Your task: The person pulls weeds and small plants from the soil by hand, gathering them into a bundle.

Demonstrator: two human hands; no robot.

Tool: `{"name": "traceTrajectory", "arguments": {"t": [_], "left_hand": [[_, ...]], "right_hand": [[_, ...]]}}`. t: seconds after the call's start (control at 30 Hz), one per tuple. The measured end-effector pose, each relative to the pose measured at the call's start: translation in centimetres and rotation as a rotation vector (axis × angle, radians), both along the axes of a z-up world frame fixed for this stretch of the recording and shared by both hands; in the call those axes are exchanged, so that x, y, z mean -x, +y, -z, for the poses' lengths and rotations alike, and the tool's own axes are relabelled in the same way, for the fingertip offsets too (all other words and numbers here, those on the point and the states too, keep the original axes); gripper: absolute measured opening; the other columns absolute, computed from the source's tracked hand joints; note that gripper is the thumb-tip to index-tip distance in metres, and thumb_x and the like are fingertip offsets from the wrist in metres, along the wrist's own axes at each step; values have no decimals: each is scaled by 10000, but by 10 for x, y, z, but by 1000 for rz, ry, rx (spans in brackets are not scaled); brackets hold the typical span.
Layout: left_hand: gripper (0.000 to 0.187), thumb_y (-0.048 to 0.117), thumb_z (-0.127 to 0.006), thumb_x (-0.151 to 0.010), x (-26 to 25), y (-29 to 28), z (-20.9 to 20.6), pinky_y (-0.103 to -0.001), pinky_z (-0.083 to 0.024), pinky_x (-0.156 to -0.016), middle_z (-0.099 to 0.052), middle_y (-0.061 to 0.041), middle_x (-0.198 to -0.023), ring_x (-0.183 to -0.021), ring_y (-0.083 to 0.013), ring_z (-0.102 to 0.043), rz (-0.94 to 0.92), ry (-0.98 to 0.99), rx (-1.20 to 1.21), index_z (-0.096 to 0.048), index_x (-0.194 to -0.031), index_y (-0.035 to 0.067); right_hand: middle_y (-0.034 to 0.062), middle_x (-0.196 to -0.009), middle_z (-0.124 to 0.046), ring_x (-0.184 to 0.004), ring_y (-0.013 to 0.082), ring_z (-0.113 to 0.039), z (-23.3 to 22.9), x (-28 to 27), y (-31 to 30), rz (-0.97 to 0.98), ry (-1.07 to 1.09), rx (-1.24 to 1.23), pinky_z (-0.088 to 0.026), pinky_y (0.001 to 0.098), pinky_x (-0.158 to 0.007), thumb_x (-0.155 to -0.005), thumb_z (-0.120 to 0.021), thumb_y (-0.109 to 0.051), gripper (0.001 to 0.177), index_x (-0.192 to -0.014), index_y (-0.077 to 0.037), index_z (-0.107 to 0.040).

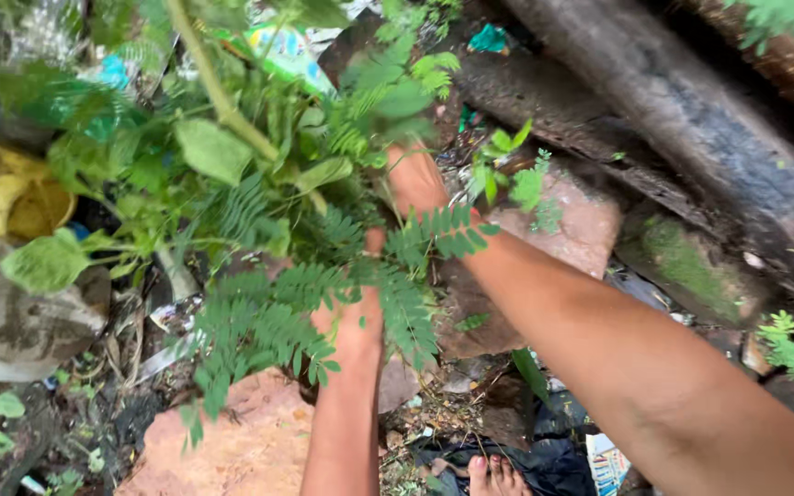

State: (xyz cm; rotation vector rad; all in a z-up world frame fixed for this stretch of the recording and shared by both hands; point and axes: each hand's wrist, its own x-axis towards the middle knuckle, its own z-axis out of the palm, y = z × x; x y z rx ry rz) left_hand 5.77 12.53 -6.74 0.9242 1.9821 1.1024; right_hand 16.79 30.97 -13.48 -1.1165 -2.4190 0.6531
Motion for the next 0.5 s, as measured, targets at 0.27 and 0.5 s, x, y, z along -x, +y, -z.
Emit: {"name": "traceTrajectory", "arguments": {"t": [0.27,0.5], "left_hand": [[497,492,-530,-1000,-21,14,1,-498,-407,-1104,-680,-137,-1326,-1246,-365,-600,166,162,32,-700,-1275,114],[494,498,-509,-1016,-37,-19,-21,-516,-410,-1075,-676,-148,-1297,-1213,-384,-599,278,286,319,-700,-1247,105]], "right_hand": [[-10,-782,-516,-654,124,-536,35,-73,-18,454,1088,994,-455,292,-539,-1075,-572,-365,367,-1327,-101,-613],[10,-720,-526,-571,160,-481,9,-121,-168,981,636,1068,-400,347,-485,-1054,-437,-382,252,-1115,-177,-570]]}}
